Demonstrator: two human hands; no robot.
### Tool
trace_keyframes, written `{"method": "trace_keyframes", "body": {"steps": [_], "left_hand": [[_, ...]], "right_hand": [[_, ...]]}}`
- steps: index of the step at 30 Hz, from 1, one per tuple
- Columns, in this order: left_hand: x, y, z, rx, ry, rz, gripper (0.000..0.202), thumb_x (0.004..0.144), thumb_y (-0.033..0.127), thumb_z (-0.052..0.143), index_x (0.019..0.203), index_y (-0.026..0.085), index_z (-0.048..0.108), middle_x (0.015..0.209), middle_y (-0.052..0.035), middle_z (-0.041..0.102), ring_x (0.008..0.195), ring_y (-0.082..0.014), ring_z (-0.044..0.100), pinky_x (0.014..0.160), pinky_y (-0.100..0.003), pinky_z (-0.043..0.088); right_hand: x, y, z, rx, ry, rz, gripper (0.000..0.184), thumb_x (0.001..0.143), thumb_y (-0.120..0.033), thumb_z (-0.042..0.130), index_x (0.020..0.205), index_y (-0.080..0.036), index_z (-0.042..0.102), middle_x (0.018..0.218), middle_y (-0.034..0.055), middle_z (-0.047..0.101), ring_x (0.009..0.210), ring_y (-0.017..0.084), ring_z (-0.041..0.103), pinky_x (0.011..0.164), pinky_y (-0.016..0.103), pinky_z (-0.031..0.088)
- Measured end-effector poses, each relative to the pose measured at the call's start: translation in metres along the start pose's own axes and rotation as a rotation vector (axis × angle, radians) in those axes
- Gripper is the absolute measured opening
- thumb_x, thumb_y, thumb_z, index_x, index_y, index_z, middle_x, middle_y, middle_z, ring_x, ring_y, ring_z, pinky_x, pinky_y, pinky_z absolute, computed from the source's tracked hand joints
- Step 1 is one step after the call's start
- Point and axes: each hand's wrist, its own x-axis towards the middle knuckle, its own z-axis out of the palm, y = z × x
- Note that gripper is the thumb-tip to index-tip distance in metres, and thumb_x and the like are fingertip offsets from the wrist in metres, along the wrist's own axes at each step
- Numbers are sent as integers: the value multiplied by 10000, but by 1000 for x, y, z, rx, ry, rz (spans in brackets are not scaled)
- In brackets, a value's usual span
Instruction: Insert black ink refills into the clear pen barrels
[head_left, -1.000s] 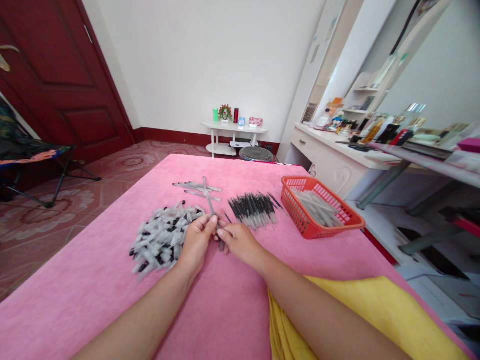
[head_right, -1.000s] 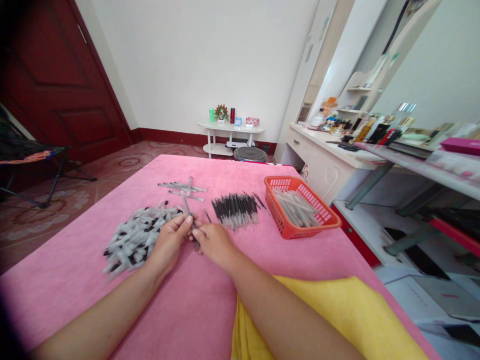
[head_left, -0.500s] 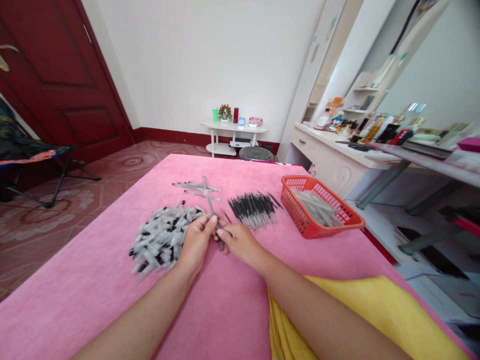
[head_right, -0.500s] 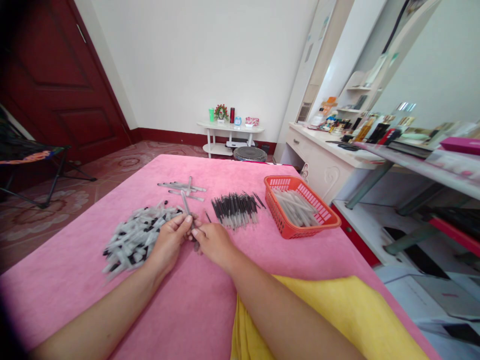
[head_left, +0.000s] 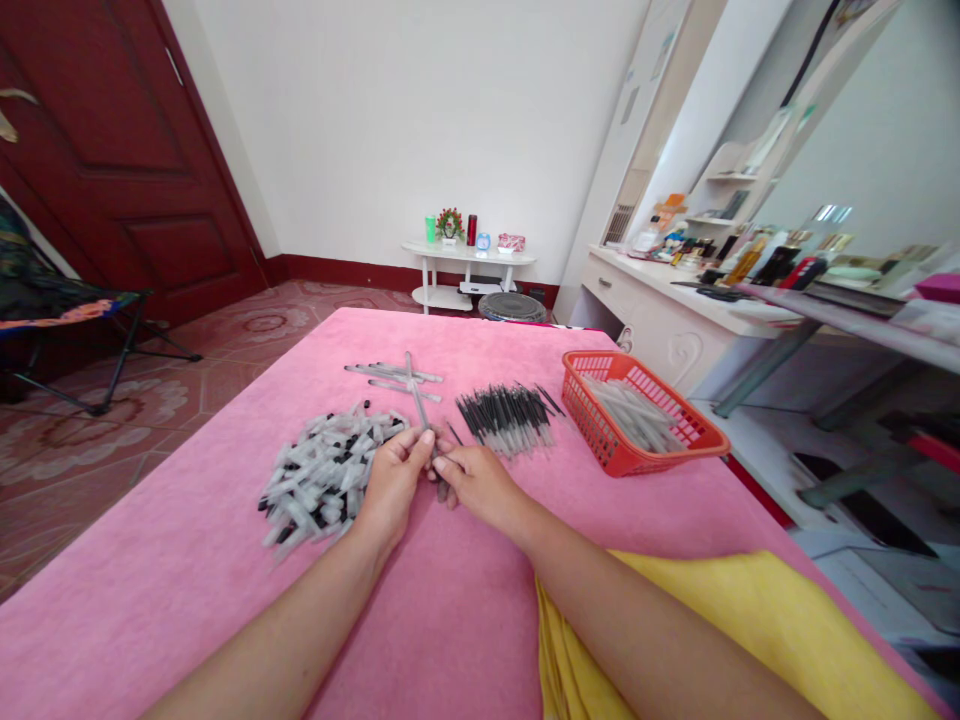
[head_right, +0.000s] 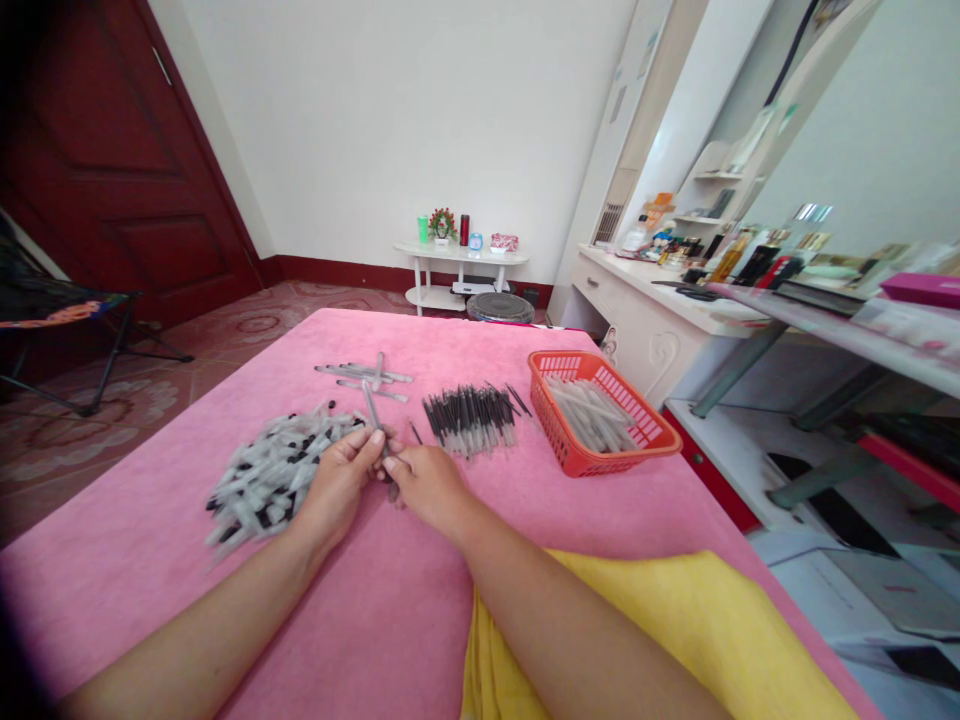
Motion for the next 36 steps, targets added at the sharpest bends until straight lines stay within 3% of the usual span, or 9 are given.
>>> {"method": "trace_keyframes", "body": {"steps": [36], "left_hand": [[1, 1, 1, 15, 13, 17, 284, 751, 398, 608, 843, 129, 607, 695, -20, 598, 479, -75, 474, 385, -180, 405]], "right_hand": [[0, 2, 0, -20, 12, -15, 328, 896, -258, 376, 687, -137, 597, 536, -4, 603, 464, 76, 560, 518, 172, 416]]}}
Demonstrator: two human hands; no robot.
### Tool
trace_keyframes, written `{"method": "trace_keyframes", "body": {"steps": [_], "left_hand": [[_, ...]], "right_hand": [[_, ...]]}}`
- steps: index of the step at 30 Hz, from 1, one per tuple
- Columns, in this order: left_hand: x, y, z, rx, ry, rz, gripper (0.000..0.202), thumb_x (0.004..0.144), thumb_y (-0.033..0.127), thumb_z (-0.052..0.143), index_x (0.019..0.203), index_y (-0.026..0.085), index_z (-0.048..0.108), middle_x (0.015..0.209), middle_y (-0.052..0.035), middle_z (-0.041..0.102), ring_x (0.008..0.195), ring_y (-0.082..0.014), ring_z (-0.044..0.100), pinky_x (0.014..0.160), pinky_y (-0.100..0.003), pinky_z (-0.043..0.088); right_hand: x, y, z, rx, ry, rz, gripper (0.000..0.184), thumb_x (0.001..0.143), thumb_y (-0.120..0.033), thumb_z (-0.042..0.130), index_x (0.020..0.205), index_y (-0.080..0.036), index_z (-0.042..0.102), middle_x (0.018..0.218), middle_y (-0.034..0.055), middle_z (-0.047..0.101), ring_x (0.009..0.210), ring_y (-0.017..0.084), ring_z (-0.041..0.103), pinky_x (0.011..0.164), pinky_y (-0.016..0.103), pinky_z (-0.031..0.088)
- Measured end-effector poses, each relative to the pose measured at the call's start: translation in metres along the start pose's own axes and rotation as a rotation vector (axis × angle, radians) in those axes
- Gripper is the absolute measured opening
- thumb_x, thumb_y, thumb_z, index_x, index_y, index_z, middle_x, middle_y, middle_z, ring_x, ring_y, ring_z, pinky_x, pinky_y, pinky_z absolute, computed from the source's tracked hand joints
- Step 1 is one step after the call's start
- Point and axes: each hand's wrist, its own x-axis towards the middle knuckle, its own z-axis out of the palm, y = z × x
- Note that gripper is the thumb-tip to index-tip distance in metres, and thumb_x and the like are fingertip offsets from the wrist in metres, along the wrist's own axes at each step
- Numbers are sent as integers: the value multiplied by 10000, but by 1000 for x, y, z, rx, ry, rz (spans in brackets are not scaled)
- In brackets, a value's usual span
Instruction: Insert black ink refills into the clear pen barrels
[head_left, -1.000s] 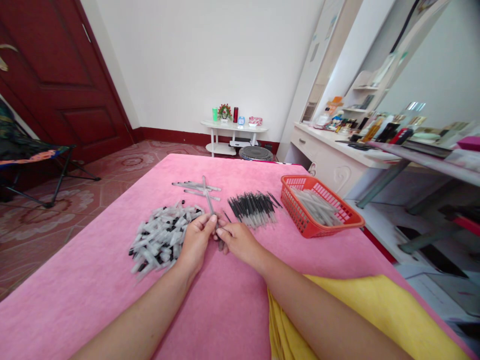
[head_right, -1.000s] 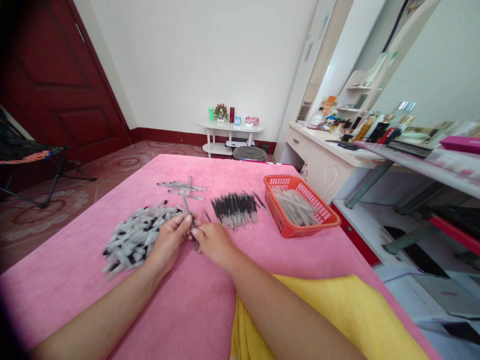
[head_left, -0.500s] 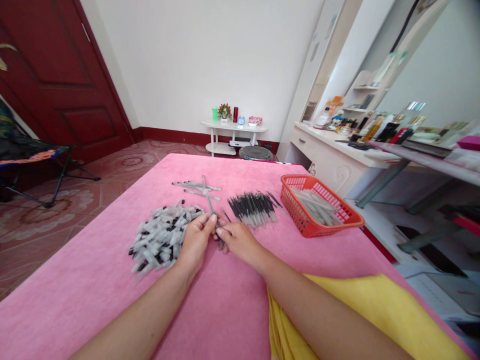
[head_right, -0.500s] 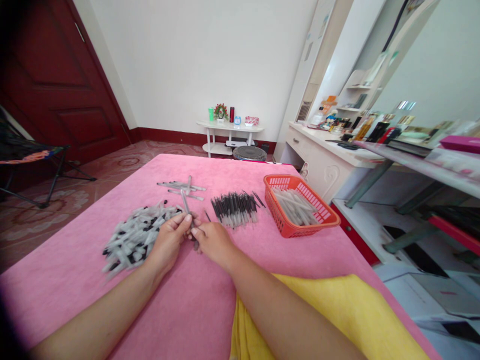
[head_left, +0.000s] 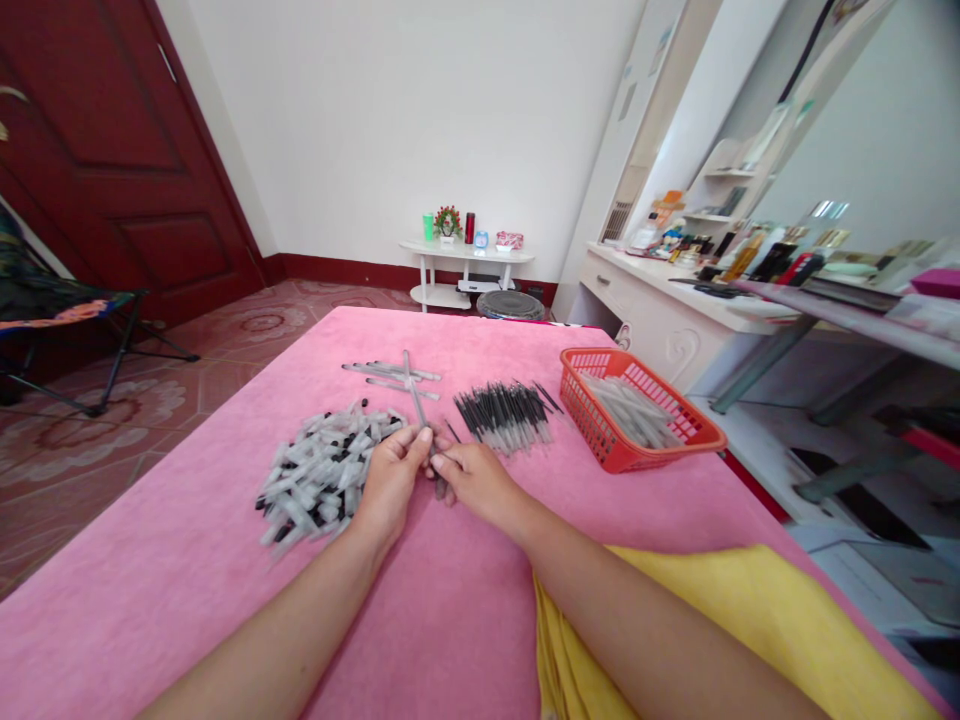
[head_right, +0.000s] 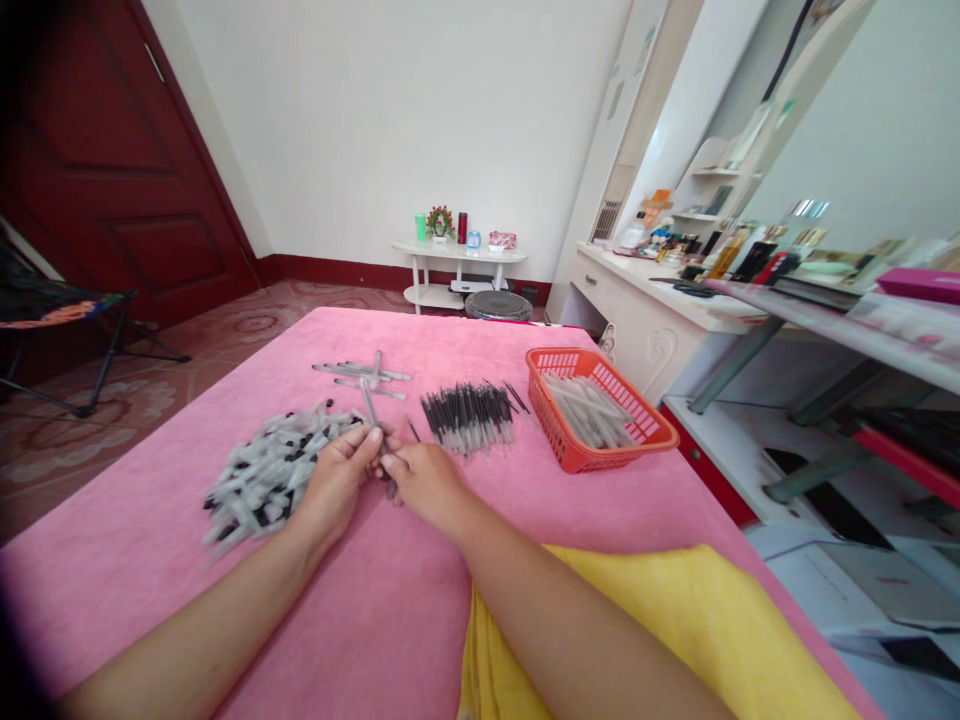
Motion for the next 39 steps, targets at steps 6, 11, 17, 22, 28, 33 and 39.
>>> {"method": "trace_keyframes", "body": {"steps": [6, 11, 17, 22, 28, 33, 39], "left_hand": [[0, -1, -1, 7, 9, -4, 277, 752, 396, 608, 845, 136, 611, 692, -14, 593, 488, -75, 468, 393, -181, 407], [0, -1, -2, 4, 2, -3, 298, 746, 399, 613, 872, 129, 616, 713, -24, 599, 488, -72, 466, 397, -181, 406], [0, -1, -2, 31, 2, 8, 268, 774, 384, 591, 882, 140, 619, 726, -16, 602, 507, -64, 464, 436, -172, 400], [1, -2, -2, 34, 5, 13, 266, 773, 382, 592, 864, 133, 620, 683, -7, 584, 503, -69, 455, 436, -179, 397], [0, -2, -2, 44, 6, 11, 257, 778, 380, 587, 844, 133, 613, 669, -1, 576, 497, -66, 453, 436, -176, 392], [0, -2, -2, 46, 0, 16, 262, 779, 386, 585, 845, 134, 611, 658, 0, 568, 490, -71, 460, 420, -179, 390], [1, -3, -2, 32, -1, 9, 280, 768, 392, 593, 875, 135, 617, 686, -14, 591, 492, -75, 472, 419, -185, 403]], "right_hand": [[0, 2, 0, 4, 6, -17, 342, 897, -263, 372, 666, -138, 593, 522, -2, 598, 464, 81, 563, 523, 175, 414], [0, 1, 1, -21, 7, -8, 331, 895, -256, 378, 690, -135, 607, 530, -2, 604, 476, 79, 564, 532, 175, 412], [0, 0, -1, -35, 7, -16, 324, 895, -242, 376, 693, -137, 608, 537, -7, 608, 490, 73, 565, 547, 169, 411], [1, 2, 0, -17, 12, -27, 313, 894, -245, 377, 701, -137, 599, 534, -7, 605, 473, 70, 558, 535, 166, 409], [1, 1, 0, -42, 14, -21, 323, 899, -251, 375, 702, -134, 603, 541, -3, 612, 483, 73, 563, 541, 170, 407], [1, 1, 0, -54, 21, -29, 319, 899, -247, 378, 707, -137, 608, 544, -6, 614, 493, 73, 565, 553, 172, 408], [1, 3, 1, -58, 22, -33, 326, 896, -244, 380, 686, -139, 605, 533, -6, 608, 491, 72, 564, 552, 170, 403]]}}
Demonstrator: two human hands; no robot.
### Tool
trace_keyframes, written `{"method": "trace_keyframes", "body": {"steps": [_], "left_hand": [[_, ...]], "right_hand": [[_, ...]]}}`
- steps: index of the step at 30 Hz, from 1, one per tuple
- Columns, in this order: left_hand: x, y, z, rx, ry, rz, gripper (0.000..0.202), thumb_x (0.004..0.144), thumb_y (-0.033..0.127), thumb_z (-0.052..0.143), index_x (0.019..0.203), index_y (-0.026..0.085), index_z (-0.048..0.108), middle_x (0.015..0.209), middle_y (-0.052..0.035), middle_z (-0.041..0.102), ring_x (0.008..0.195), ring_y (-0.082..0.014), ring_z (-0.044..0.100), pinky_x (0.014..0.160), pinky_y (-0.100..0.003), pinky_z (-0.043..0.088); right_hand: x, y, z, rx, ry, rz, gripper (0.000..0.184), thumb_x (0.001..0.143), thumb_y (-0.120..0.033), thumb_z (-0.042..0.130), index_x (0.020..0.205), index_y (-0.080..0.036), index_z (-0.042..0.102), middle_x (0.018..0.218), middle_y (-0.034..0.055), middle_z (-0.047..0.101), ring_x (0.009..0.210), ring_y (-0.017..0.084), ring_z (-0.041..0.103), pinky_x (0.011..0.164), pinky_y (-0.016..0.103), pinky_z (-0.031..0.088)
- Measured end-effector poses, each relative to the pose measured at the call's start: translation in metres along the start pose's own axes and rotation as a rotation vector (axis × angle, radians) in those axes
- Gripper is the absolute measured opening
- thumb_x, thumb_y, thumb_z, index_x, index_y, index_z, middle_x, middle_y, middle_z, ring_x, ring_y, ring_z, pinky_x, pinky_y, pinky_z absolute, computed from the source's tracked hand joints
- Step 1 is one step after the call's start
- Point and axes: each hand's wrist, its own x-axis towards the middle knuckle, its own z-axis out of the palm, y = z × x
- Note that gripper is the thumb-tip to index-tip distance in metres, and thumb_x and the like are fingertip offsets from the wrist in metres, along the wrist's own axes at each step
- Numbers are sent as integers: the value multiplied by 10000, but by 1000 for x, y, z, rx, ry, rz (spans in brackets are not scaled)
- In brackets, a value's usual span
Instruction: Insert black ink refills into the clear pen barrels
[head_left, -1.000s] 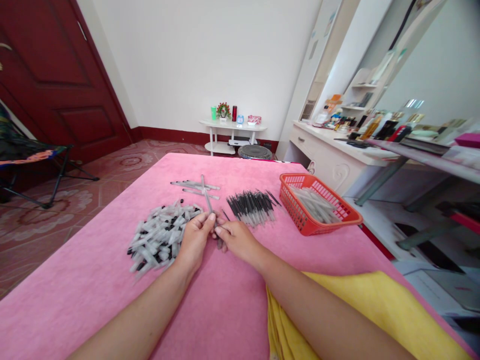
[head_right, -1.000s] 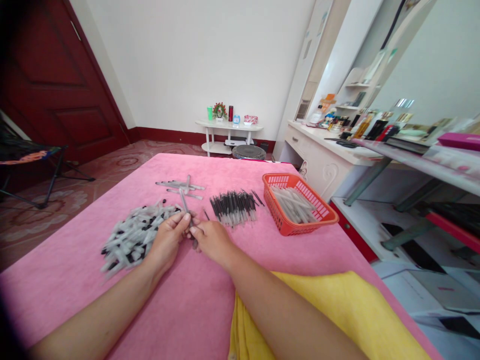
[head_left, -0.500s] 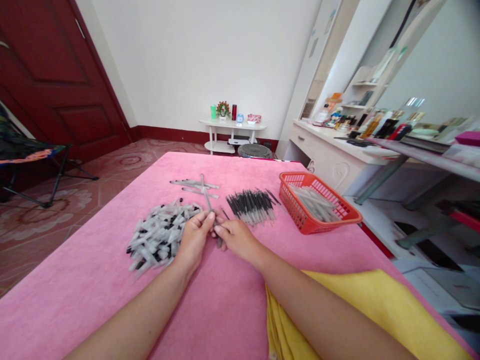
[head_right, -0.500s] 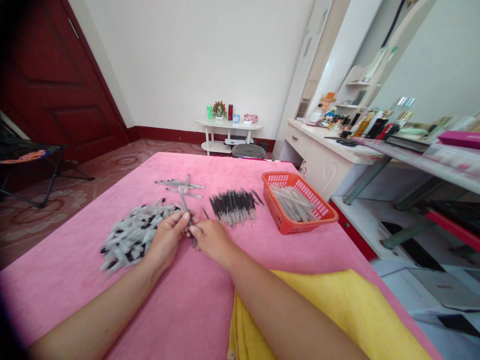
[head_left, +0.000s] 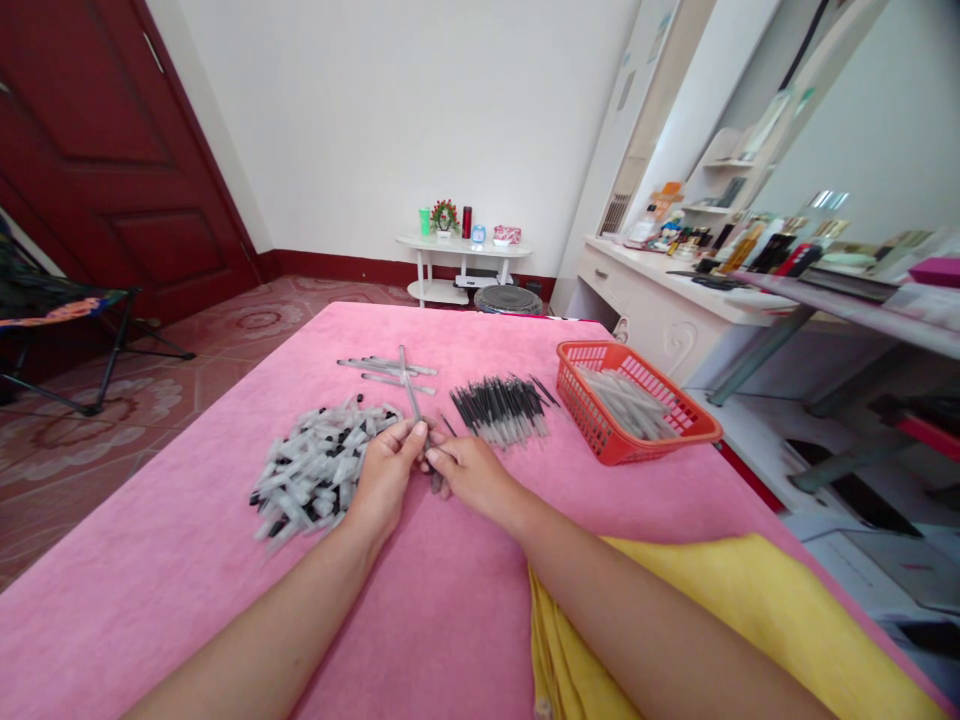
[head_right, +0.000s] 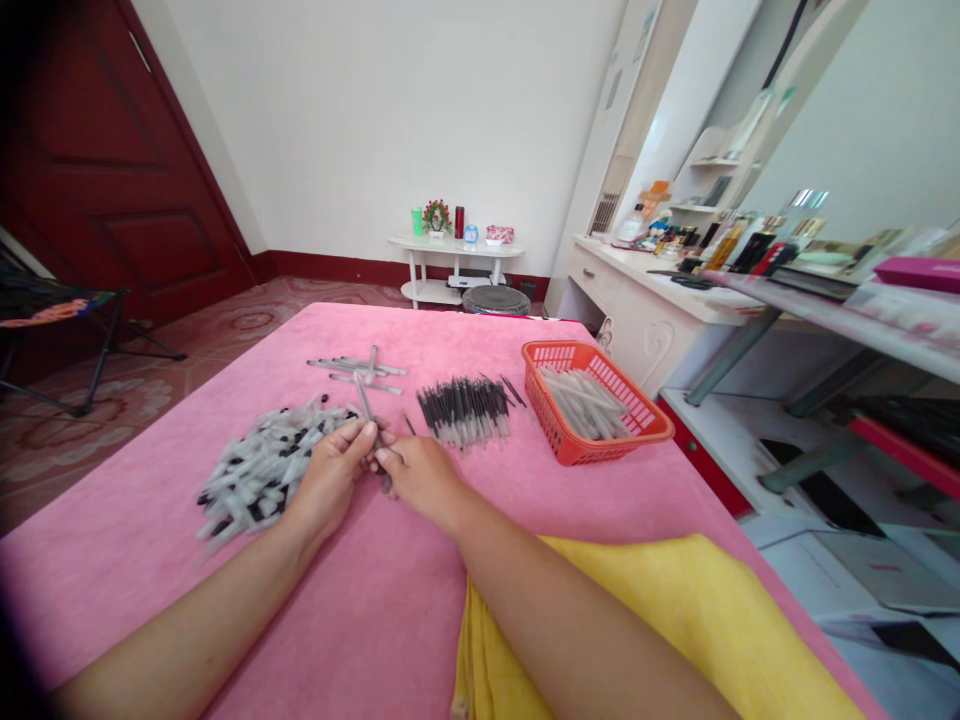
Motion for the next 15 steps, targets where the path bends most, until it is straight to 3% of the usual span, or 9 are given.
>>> {"method": "trace_keyframes", "body": {"steps": [15], "left_hand": [[0, 0, 0, -14, -11, -12, 267, 764, 388, 597, 861, 140, 624, 704, -16, 607, 488, -70, 473, 421, -179, 393]], "right_hand": [[-1, 2, 1, -8, -8, -3, 336, 904, -259, 377, 690, -139, 607, 551, -1, 617, 505, 74, 569, 556, 171, 399]]}}
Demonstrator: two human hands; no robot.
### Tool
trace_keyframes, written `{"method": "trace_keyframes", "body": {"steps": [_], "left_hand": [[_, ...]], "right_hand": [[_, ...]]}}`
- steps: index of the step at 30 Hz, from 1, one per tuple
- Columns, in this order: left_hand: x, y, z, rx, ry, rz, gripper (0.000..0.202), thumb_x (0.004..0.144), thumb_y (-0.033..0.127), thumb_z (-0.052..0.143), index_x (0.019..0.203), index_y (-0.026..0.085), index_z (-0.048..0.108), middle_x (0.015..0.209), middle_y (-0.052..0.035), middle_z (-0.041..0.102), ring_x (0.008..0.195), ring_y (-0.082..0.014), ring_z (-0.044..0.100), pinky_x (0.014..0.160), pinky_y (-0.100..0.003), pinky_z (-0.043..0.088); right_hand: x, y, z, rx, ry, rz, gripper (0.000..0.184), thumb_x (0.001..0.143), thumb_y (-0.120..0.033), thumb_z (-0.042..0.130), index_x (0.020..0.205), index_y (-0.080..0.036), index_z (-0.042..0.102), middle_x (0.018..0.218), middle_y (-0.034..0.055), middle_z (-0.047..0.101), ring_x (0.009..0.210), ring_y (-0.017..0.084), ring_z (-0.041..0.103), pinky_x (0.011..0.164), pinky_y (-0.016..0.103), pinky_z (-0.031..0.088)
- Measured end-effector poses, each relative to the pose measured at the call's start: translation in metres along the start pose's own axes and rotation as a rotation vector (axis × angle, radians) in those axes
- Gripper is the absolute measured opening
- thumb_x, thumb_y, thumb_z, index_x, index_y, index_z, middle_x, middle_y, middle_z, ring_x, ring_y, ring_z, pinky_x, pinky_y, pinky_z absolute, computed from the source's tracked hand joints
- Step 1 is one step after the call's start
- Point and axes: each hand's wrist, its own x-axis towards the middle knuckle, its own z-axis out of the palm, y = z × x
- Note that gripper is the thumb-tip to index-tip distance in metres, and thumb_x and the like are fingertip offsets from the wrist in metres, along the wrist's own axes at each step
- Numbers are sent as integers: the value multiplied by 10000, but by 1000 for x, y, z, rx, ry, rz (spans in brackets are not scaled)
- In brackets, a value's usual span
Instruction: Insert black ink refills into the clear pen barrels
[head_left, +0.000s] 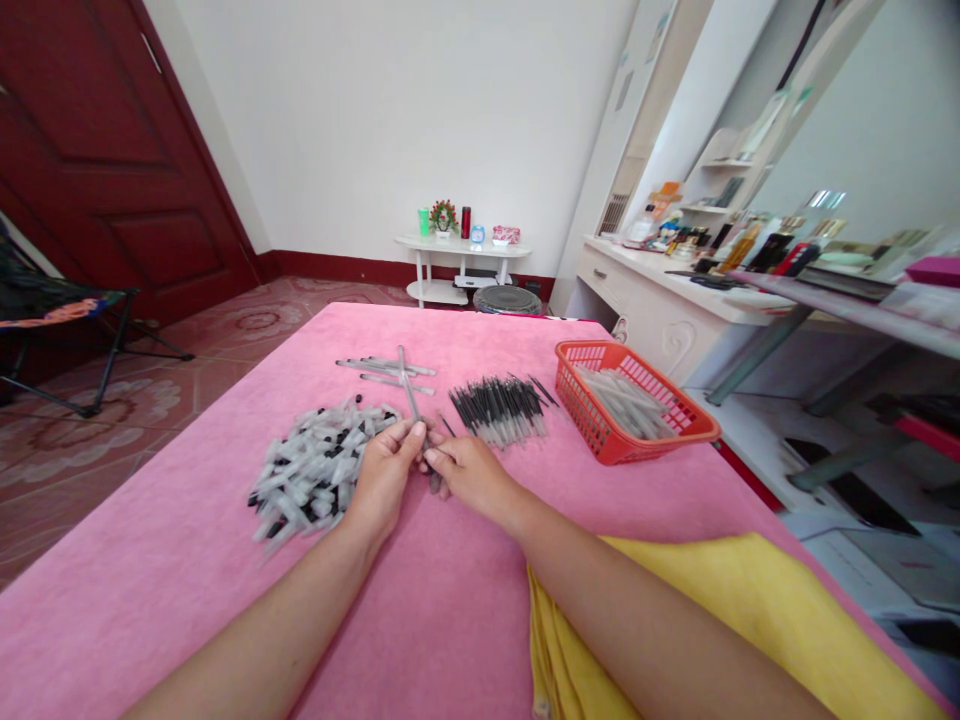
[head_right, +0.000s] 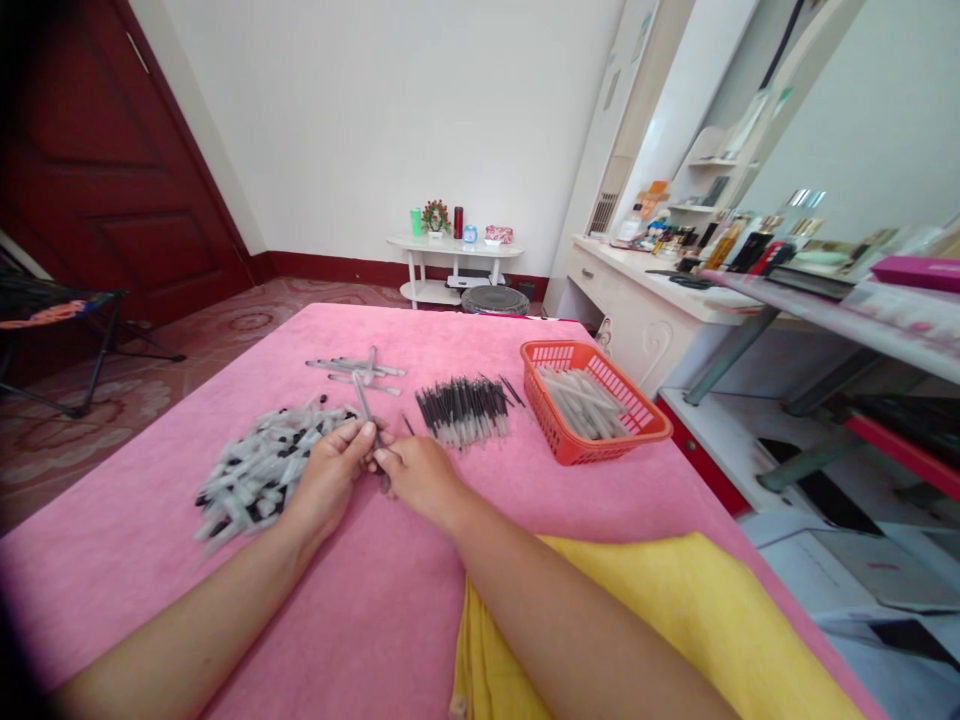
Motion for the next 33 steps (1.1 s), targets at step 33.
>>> {"method": "trace_keyframes", "body": {"steps": [33], "left_hand": [[0, 1, 1, -12, 16, -11, 286, 739, 397, 620, 868, 142, 626, 710, -21, 612, 489, -78, 483, 423, -183, 399]], "right_hand": [[-1, -4, -3, -23, -11, 23, 342, 908, -254, 377, 697, -136, 620, 559, 1, 624, 526, 81, 579, 572, 180, 404]]}}
